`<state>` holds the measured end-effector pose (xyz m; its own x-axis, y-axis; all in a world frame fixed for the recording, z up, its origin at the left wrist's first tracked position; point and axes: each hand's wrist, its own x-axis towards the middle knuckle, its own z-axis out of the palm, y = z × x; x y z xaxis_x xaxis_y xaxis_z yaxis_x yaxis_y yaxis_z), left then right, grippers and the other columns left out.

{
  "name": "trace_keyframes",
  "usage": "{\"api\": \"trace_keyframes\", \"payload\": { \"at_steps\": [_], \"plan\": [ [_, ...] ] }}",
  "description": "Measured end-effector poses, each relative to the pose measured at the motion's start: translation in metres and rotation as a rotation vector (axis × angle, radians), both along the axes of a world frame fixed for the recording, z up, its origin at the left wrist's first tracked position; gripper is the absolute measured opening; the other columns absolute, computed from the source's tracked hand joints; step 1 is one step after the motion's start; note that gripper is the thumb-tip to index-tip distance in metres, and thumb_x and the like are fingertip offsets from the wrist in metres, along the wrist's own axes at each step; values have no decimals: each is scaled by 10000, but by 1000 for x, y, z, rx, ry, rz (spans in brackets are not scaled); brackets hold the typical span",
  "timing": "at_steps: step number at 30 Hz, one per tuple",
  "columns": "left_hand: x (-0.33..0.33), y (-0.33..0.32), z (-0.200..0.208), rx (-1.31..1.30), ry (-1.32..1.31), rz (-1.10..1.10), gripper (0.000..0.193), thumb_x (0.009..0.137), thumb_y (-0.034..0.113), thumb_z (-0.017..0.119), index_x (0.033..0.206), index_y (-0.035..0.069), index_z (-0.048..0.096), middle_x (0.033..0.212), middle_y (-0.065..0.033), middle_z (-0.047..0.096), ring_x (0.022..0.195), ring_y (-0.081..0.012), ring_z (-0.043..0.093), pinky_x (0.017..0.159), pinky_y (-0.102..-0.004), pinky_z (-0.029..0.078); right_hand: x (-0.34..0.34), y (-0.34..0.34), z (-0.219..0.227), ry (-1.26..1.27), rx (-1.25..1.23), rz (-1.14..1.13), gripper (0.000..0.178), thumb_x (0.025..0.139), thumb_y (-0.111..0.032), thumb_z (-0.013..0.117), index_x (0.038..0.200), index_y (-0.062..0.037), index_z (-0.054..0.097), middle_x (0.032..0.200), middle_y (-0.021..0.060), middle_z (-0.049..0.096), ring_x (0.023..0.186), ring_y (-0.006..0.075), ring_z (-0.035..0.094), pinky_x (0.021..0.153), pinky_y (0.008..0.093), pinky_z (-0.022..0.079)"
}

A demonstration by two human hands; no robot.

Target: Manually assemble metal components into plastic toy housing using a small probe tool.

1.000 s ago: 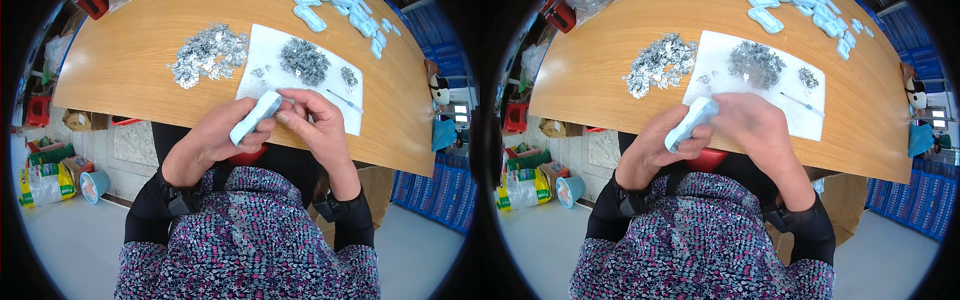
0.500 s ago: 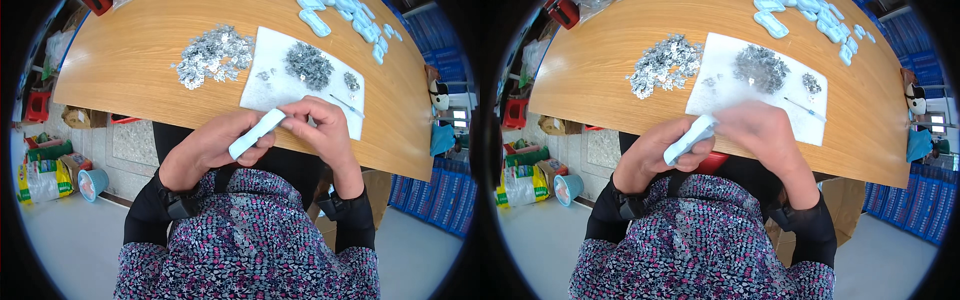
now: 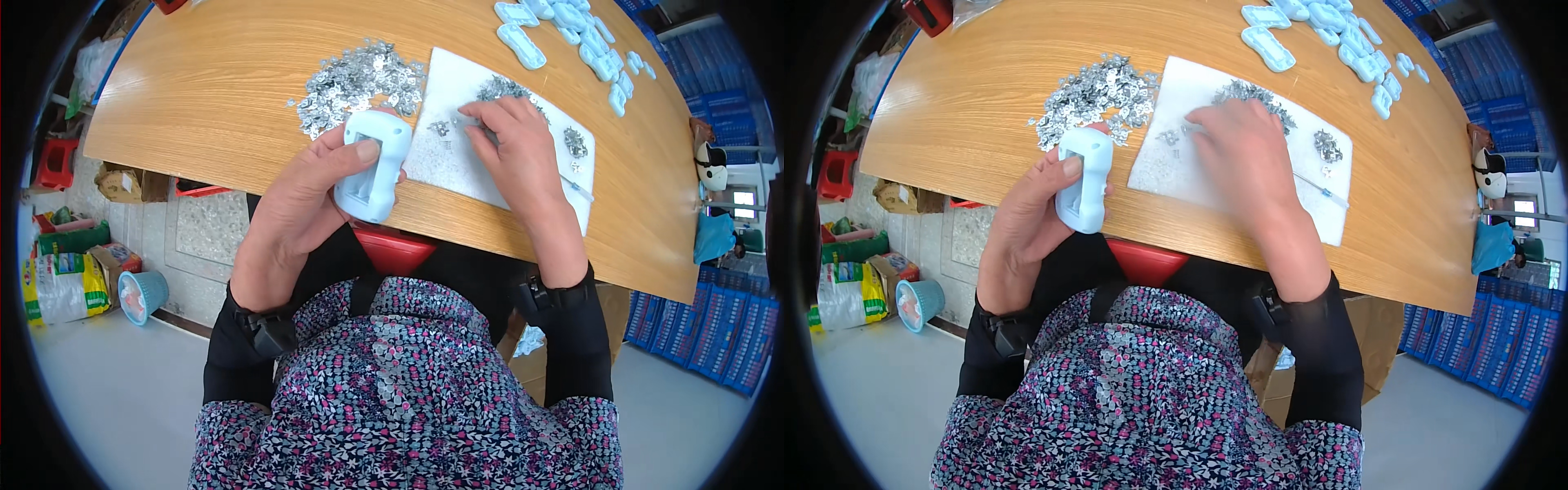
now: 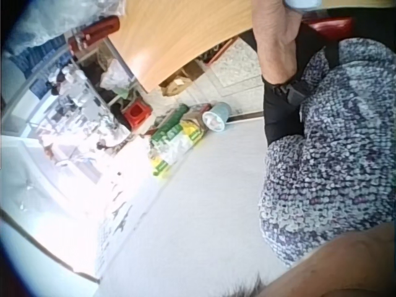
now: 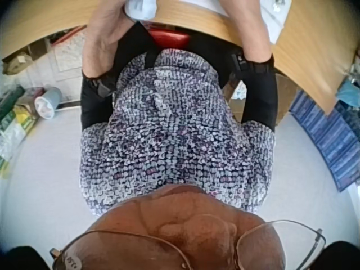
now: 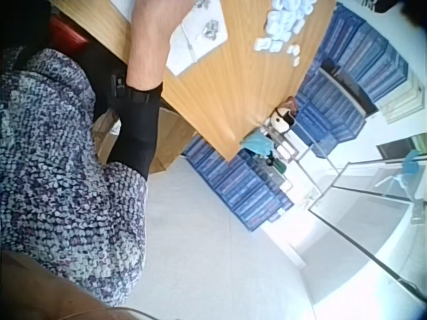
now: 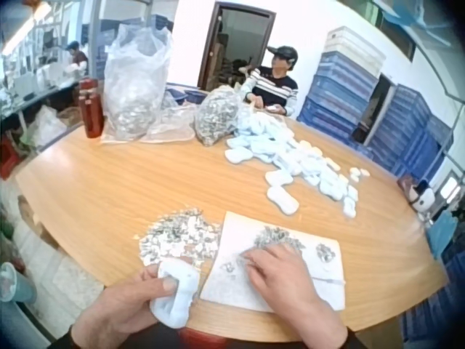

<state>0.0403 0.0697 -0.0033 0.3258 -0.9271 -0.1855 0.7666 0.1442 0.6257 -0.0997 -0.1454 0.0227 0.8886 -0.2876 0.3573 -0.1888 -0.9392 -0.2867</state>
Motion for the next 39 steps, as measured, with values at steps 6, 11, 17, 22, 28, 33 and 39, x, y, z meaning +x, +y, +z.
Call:
{"api": "trace_keyframes", "payload": {
  "at_steps": [6,11,17,22,28,33,39],
  "plan": [
    [0,4,6,22,102,29,427,966,208,635,1326,33,485,1126,-165,665,1000,-239,695,846,-415,616,9,-6,6,164,-247,26,173,812,-85,730,979,-131,734,924,26,635,982,241,557,906,396,401],
    [-2,0,5,60,-33,14,540,984,257,588,1452,60,404,1168,-192,647,1045,-277,679,848,-483,612,0,-10,9,84,-221,35,92,806,-142,667,876,-156,726,903,17,624,997,248,546,897,419,387],
    [1,-5,-9,-90,143,-39,562,1065,369,357,1540,74,296,1167,-210,642,1046,-290,676,887,-511,592,2,9,6,171,-173,75,102,791,-141,672,877,-155,724,891,1,648,964,239,550,888,420,380],
    [3,-6,-8,-123,211,-65,579,1076,421,248,1540,78,302,1160,-224,634,1043,-325,672,907,-539,575,-8,-2,13,105,-212,-54,68,778,-168,699,840,-150,720,815,-9,640,938,231,556,860,409,374],
    [0,-9,-12,-121,262,-82,557,1077,415,245,1502,73,356,1143,-228,633,1036,-339,674,910,-564,564,8,14,3,43,-186,15,63,796,-204,701,789,-143,716,814,12,647,936,230,567,845,406,371],
    [-4,-10,-11,-81,292,-66,540,1077,415,254,1470,69,387,1117,-220,646,997,-338,689,905,-567,562,13,17,-1,108,-187,0,99,808,-187,690,743,-113,688,785,26,637,920,237,566,851,408,373],
    [-9,-14,-11,-29,258,-61,541,1081,416,239,1471,68,378,1106,-202,651,982,-322,693,904,-575,555,5,22,11,-11,197,33,69,817,-105,735,813,-63,680,749,13,624,806,200,553,804,351,408]
  ]
}}
